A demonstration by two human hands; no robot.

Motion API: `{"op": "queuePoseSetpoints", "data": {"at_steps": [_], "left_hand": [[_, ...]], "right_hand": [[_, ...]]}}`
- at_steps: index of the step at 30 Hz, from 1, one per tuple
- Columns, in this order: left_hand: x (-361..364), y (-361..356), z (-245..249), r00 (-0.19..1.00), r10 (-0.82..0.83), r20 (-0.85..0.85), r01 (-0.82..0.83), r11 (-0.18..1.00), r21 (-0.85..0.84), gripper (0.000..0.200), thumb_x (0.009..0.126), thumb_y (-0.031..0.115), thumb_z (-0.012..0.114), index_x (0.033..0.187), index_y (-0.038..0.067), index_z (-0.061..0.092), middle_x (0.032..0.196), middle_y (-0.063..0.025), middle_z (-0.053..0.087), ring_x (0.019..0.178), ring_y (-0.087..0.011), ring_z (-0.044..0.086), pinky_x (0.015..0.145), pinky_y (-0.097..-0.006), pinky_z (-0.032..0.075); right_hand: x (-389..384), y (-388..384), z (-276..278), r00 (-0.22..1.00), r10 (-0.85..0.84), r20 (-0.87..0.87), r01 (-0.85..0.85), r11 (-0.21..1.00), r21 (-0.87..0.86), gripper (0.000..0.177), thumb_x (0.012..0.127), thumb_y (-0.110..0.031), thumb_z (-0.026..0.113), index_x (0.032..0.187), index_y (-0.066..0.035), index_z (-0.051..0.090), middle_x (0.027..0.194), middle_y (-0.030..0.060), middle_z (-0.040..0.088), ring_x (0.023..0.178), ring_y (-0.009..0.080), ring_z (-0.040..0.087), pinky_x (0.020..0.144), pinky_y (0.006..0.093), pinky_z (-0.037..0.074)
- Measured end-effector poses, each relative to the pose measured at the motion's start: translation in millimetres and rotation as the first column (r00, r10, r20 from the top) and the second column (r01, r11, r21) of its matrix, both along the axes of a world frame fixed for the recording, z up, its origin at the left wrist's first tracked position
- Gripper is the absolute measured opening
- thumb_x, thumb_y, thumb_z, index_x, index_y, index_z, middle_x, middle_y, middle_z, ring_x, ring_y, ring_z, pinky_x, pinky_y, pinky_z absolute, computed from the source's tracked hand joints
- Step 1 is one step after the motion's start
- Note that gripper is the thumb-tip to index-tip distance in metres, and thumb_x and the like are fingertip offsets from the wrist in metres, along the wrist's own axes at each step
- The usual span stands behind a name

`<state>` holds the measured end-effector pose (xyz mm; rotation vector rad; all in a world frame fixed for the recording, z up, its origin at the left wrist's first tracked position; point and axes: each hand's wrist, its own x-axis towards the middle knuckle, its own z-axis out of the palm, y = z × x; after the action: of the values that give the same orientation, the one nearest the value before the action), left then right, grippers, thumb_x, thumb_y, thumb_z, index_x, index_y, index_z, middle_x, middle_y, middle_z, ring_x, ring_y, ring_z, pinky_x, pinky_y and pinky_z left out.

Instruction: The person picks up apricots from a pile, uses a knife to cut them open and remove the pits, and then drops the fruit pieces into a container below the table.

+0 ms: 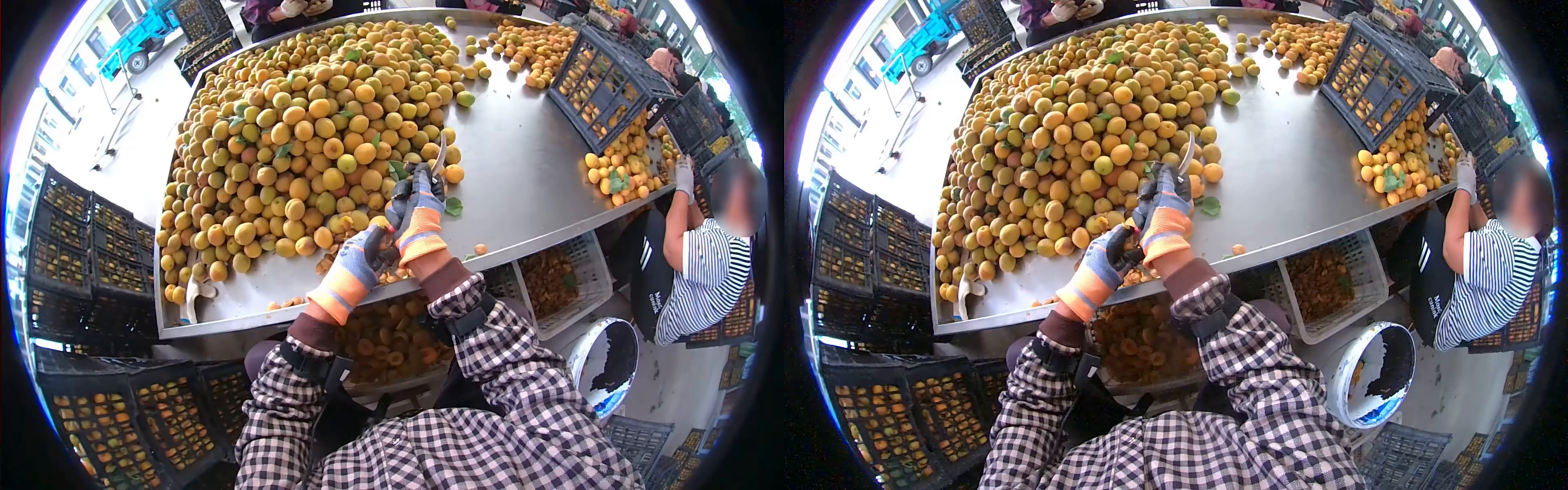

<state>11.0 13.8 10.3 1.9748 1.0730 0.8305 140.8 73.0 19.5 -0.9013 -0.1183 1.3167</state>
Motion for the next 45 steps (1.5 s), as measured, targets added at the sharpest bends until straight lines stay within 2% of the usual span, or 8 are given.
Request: {"op": "queuePoseSetpoints", "data": {"at_steps": [16, 24, 32, 36, 40, 42, 44, 45], "left_hand": [[10.0, -6.0, -6.1, 0.934, 0.085, -0.347, -0.02, 0.982, 0.187, 0.034, 0.079, 0.008, 0.064, 0.111, 0.004, 0.054, 0.099, -0.0191, 0.063, 0.094, -0.0381, 0.061, 0.077, -0.0453, 0.05], [3.4, 2.2, -15.4, 0.946, 0.102, -0.309, 0.015, 0.935, 0.355, 0.031, 0.081, 0.012, 0.067, 0.11, 0.006, 0.057, 0.091, -0.0181, 0.062, 0.083, -0.0372, 0.062, 0.07, -0.0438, 0.049], [-3.4, 16.8, -9.5, 0.866, 0.207, -0.455, 0.011, 0.902, 0.431, 0.023, 0.079, 0.03, 0.073, 0.092, 0.013, 0.066, 0.077, -0.0081, 0.062, 0.075, -0.0296, 0.063, 0.062, -0.0393, 0.049], [-13.2, 14.7, -10.7, 0.863, 0.263, -0.431, -0.13, 0.94, 0.314, 0.022, 0.08, 0.025, 0.075, 0.095, 0.008, 0.069, 0.084, -0.0091, 0.07, 0.078, -0.0278, 0.068, 0.067, -0.0347, 0.052], [-22.5, 3.0, 4.6, 0.987, 0.148, 0.054, -0.134, 0.968, -0.212, 0.022, 0.086, 0.018, 0.07, 0.101, 0.003, 0.068, 0.089, -0.0078, 0.071, 0.079, -0.0218, 0.067, 0.069, -0.0326, 0.052], [-26.1, -5.6, 38.2, 0.953, 0.034, 0.302, 0.175, 0.752, -0.636, 0.021, 0.092, 0.016, 0.066, 0.102, -0.002, 0.068, 0.085, -0.0047, 0.069, 0.076, -0.0133, 0.065, 0.07, -0.0279, 0.051], [-25.9, -18.3, 41.8, 0.931, -0.103, 0.35, 0.31, 0.729, -0.61, 0.022, 0.095, 0.015, 0.062, 0.106, -0.002, 0.068, 0.089, -0.0052, 0.069, 0.083, -0.0116, 0.063, 0.077, -0.0266, 0.051], [-25.4, -23.1, 41.2, 0.924, -0.19, 0.333, 0.356, 0.746, -0.563, 0.022, 0.095, 0.015, 0.062, 0.108, -0.002, 0.068, 0.093, -0.0058, 0.07, 0.088, -0.012, 0.063, 0.081, -0.0269, 0.05]], "right_hand": [[6.6, 4.0, -8.2, 0.996, -0.087, -0.012, 0.08, 0.961, -0.264, 0.021, 0.097, -0.036, 0.057, 0.087, -0.018, 0.051, 0.054, 0.0003, 0.046, 0.034, 0.0139, 0.039, 0.03, 0.0288, 0.028], [16.8, 10.0, -30.6, 0.972, 0.105, -0.209, -0.156, 0.957, -0.244, 0.027, 0.098, -0.041, 0.051, 0.083, -0.019, 0.05, 0.054, -0.0004, 0.045, 0.034, 0.0137, 0.036, 0.031, 0.0292, 0.028], [23.0, 6.1, 5.5, 0.999, -0.006, -0.04, 0.005, 1.0, -0.022, 0.018, 0.096, -0.034, 0.059, 0.09, -0.016, 0.059, 0.057, -0.0002, 0.049, 0.035, 0.0132, 0.039, 0.031, 0.0277, 0.029], [53.5, 12.8, 15.4, 0.975, -0.109, 0.194, 0.063, 0.971, 0.229, 0.021, 0.098, -0.033, 0.057, 0.091, -0.013, 0.058, 0.056, 0.0006, 0.052, 0.033, 0.0117, 0.039, 0.029, 0.0262, 0.029], [75.2, 15.3, 12.1, 0.924, 0.067, 0.376, -0.132, 0.98, 0.15, 0.019, 0.089, -0.028, 0.07, 0.092, -0.011, 0.061, 0.057, -0.0011, 0.053, 0.043, 0.0088, 0.046, 0.036, 0.0248, 0.032], [81.8, -2.3, 21.6, 0.562, 0.395, 0.727, -0.358, 0.908, -0.216, 0.028, 0.082, -0.028, 0.079, 0.096, -0.009, 0.063, 0.066, -0.0017, 0.058, 0.054, 0.0103, 0.054, 0.046, 0.0274, 0.042], [78.8, -18.1, 5.2, 0.402, 0.325, 0.856, -0.366, 0.914, -0.175, 0.042, 0.077, -0.033, 0.081, 0.103, -0.006, 0.062, 0.081, 0.0038, 0.065, 0.072, 0.0182, 0.063, 0.064, 0.032, 0.051], [75.6, -32.1, 18.7, 0.077, 0.436, 0.897, -0.419, 0.83, -0.367, 0.047, 0.077, -0.034, 0.08, 0.109, -0.005, 0.06, 0.088, 0.008, 0.067, 0.081, 0.0237, 0.064, 0.073, 0.0339, 0.051]]}}
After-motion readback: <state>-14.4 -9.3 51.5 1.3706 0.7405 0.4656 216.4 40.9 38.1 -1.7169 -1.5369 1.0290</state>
